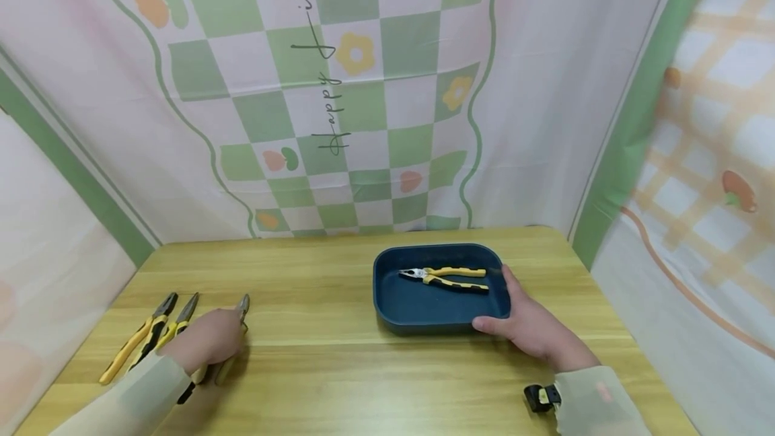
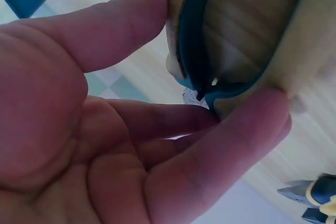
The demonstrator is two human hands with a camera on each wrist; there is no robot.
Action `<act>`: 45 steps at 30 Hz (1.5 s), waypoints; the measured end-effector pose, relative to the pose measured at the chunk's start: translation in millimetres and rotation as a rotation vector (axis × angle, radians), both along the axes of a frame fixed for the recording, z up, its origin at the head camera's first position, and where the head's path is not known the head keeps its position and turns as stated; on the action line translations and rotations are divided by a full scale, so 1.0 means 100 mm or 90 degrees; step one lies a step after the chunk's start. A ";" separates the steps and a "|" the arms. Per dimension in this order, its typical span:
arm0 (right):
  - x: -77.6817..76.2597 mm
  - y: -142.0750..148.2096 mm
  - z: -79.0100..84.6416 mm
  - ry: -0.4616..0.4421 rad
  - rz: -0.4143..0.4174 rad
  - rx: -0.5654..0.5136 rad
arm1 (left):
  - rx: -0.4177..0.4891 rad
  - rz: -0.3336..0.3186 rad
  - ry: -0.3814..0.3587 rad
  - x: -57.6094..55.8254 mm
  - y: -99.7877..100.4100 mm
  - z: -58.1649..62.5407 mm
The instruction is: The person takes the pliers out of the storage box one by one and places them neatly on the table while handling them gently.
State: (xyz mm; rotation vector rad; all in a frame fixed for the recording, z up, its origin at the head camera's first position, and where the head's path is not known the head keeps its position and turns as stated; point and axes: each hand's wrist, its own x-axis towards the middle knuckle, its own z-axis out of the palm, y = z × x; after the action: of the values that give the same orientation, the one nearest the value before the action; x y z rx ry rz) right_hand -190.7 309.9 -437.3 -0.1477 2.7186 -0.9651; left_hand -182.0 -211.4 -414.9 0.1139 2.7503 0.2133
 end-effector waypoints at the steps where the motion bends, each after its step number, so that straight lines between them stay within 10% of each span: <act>1: 0.00 0.00 0.00 0.000 0.000 0.001 | 0.008 0.004 0.005 0.01 -0.02 -0.01; 45: 0.00 0.01 0.01 0.001 0.002 0.001 | -0.081 0.054 0.012 0.13 -0.46 0.05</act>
State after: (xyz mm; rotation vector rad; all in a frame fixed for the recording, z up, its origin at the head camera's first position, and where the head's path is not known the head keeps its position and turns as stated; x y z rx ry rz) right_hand -190.3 310.9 -436.7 -0.1527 2.7202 -0.9613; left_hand -168.7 -257.7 -409.6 -0.0359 2.7809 0.0601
